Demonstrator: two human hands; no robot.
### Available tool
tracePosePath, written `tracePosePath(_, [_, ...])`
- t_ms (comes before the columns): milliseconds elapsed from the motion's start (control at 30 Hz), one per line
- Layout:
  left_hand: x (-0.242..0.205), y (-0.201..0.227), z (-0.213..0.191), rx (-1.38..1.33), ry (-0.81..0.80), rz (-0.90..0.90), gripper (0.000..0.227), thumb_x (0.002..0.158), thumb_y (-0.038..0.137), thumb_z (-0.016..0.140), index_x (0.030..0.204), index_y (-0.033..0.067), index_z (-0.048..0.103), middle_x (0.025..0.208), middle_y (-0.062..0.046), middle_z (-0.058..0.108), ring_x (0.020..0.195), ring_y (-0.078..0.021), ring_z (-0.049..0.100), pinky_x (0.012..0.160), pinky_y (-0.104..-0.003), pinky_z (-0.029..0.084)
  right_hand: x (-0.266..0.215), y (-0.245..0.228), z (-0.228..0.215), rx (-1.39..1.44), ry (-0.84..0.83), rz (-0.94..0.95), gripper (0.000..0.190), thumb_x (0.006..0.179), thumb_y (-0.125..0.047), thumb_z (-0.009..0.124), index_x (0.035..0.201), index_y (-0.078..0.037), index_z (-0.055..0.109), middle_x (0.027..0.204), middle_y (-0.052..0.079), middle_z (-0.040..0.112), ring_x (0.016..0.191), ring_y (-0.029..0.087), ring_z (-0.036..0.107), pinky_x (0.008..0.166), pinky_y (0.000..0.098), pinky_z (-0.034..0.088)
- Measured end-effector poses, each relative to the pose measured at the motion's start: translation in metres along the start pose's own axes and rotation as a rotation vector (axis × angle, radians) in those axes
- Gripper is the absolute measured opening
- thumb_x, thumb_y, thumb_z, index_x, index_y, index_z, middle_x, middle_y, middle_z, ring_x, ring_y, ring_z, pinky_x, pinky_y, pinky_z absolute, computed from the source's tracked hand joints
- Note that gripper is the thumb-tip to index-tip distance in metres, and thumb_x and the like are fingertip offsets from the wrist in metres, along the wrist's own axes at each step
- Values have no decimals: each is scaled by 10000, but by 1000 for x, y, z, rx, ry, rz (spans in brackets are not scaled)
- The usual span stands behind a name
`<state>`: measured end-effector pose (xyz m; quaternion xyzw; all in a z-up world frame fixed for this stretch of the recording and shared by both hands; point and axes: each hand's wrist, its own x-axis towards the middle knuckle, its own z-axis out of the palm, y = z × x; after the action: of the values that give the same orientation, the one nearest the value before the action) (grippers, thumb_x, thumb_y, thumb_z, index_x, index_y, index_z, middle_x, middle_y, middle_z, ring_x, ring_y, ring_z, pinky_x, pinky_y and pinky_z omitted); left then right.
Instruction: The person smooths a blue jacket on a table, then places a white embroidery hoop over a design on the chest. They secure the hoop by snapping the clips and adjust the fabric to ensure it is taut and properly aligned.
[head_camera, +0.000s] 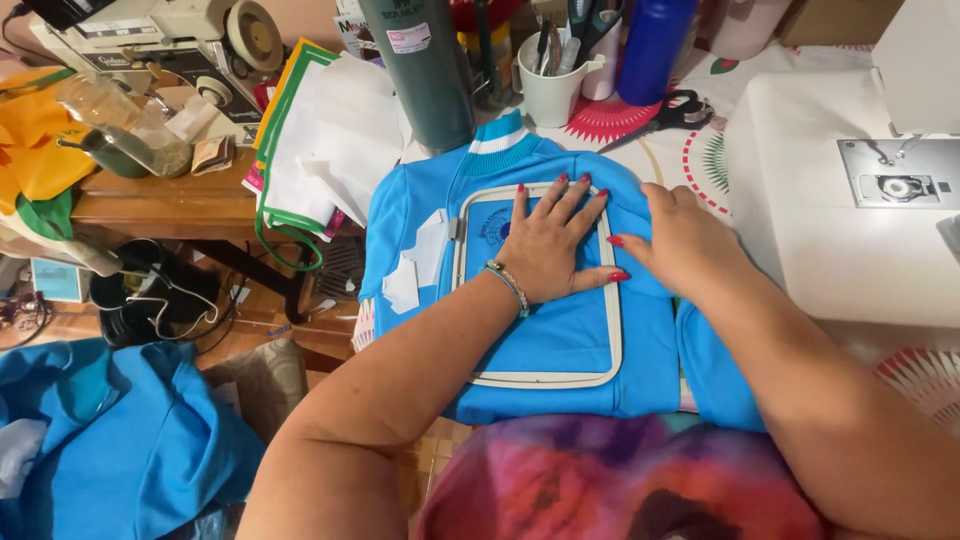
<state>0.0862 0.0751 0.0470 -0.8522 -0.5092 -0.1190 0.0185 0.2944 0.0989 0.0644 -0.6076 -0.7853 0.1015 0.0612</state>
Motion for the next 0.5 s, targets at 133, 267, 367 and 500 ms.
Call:
tracePosePath(133, [5,-2,1,-4,-82,-15,1044,860,918,347,1652,245,238,1697,-132,273,1587,-367,189,1219,-709,50,39,29,17,-94,-19,-24,538,1002,-400,595,1507,-234,513,1182,136,640,1158,415,682,873,619,560])
tracePosePath(267, [3,-2,3,-2,-125,-30,1061,846,939,341,1658,270,207,1712,-133,226,1596,-356,150,1220,-701,14,36,10,-18,-95,79,-50,340,991,-269,647,1322,-238,723,1135,215,710,1133,440,687,915,548,563])
tracePosePath(367, [4,-1,2,-2,-114,-32,1054,843,940,345,1654,279,219,1704,-119,243,1592,-345,162,1220,-693,19,41,0,-33,-103,46,18,331,990,-247,647,1305,-231,750,1150,217,721,1146,430,681,929,548,562])
tracePosePath(500, [6,-2,4,-16,-115,-42,1049,831,944,346,1640,281,263,1692,-110,265,1587,-331,173,1220,-690,29,58,19,-26,-189,-111,136,413,976,-287,660,1382,-239,715,1246,222,734,1228,411,659,985,579,533])
